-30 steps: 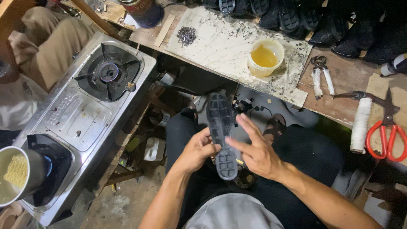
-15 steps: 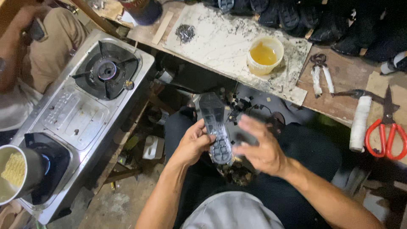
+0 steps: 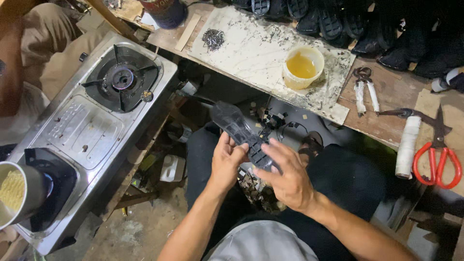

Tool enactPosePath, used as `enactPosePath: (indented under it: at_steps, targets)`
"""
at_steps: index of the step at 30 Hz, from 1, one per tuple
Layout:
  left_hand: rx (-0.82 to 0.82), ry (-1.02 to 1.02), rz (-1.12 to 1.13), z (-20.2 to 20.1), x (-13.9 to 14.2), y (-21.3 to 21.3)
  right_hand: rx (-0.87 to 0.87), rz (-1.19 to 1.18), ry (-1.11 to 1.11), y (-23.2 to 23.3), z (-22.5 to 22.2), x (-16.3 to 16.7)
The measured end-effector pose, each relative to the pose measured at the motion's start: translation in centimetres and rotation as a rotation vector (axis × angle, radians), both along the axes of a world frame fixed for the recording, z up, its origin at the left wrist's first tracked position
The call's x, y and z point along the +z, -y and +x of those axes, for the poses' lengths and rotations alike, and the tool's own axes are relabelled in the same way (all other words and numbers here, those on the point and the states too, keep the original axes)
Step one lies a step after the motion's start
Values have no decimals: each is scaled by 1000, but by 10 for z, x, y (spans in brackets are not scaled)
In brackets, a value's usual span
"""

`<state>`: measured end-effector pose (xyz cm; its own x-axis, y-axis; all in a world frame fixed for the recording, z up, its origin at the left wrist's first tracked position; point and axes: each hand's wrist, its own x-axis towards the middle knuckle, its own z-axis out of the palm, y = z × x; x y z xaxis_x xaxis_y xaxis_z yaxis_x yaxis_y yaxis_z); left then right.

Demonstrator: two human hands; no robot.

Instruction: The person sits holding a black shoe sole on their lap and rubs its surface by hand, repeatedly dipping fingers into a cup of yellow adhesive and spreading it over the sole. They turn the sole over to treat both sides, then place it on the shelf with other finished soles and pick up another.

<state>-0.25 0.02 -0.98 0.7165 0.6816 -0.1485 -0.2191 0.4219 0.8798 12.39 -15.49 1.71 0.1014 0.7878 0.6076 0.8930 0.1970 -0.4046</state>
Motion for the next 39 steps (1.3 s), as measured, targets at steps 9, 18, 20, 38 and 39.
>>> enactPosePath:
  at_steps: [9, 18, 20, 38, 39]
  targets:
    - [-130, 296, -265, -34, -22, 22, 79, -188, -1454, -20, 32, -7]
    - [-593, 80, -372, -58, -39, -12, 68, -239, -1128, -37, 59, 39]
    - [-601, -45, -143, -46, -40, -3, 51, -407, -866, -47, 53, 45]
    - [-326, -15, -115, -42, -15, 0, -396, -467, 100, -101, 197, 20]
    - [-334, -22, -118, -41, -13, -2, -390, -460, 51, -95, 193, 19]
